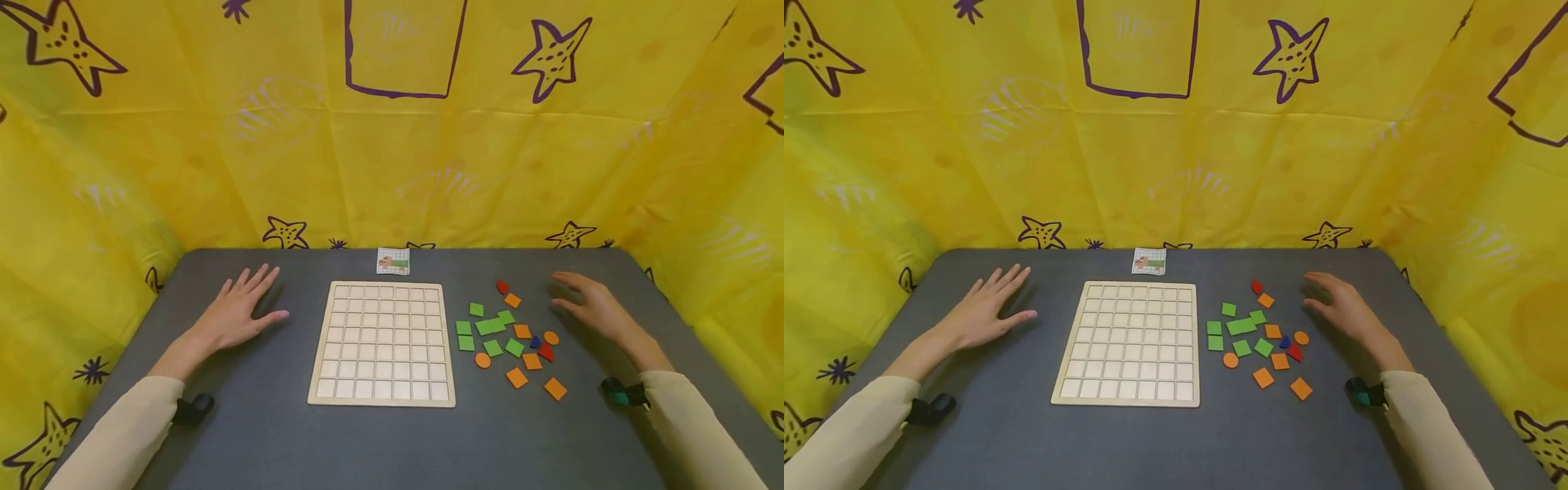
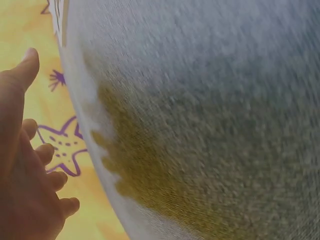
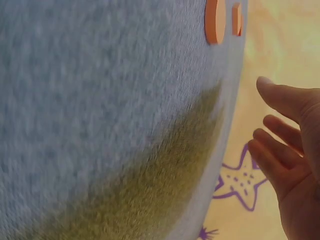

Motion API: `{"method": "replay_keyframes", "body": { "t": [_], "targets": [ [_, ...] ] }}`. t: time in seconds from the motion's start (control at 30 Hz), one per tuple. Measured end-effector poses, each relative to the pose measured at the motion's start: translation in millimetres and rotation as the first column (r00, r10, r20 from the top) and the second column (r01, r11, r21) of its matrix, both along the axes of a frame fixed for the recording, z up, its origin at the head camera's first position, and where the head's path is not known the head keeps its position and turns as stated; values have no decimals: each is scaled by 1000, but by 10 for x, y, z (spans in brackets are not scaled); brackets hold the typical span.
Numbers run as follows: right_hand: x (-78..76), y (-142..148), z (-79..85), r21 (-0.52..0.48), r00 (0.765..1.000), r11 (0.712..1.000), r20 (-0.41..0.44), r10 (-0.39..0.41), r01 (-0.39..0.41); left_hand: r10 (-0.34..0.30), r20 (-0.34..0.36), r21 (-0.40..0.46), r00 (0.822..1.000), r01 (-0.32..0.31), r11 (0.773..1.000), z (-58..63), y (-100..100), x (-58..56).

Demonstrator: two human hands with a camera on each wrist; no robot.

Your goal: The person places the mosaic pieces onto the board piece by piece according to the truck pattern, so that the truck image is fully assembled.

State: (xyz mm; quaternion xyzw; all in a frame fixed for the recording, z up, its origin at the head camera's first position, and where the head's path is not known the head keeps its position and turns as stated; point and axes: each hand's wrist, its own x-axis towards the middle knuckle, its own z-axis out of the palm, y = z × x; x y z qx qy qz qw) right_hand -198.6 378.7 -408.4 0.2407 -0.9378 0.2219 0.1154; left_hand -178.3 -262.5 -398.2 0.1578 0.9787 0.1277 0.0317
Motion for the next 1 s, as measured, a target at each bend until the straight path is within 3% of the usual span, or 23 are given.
{"method": "replay_keyframes", "body": {
  "t": [0.3,0.67,1.0],
  "targets": [
    [82,-123,50,11,998,999,-42,47,-47,-62,-25,-15,998,62,998,41,151,80],
    [158,-240,82,20,998,997,7,69,-70,-96,-14,-6,995,96,995,61,325,162],
    [246,-421,142,47,988,989,-63,141,-138,-151,1,16,989,151,988,79,471,250]
  ]
}}
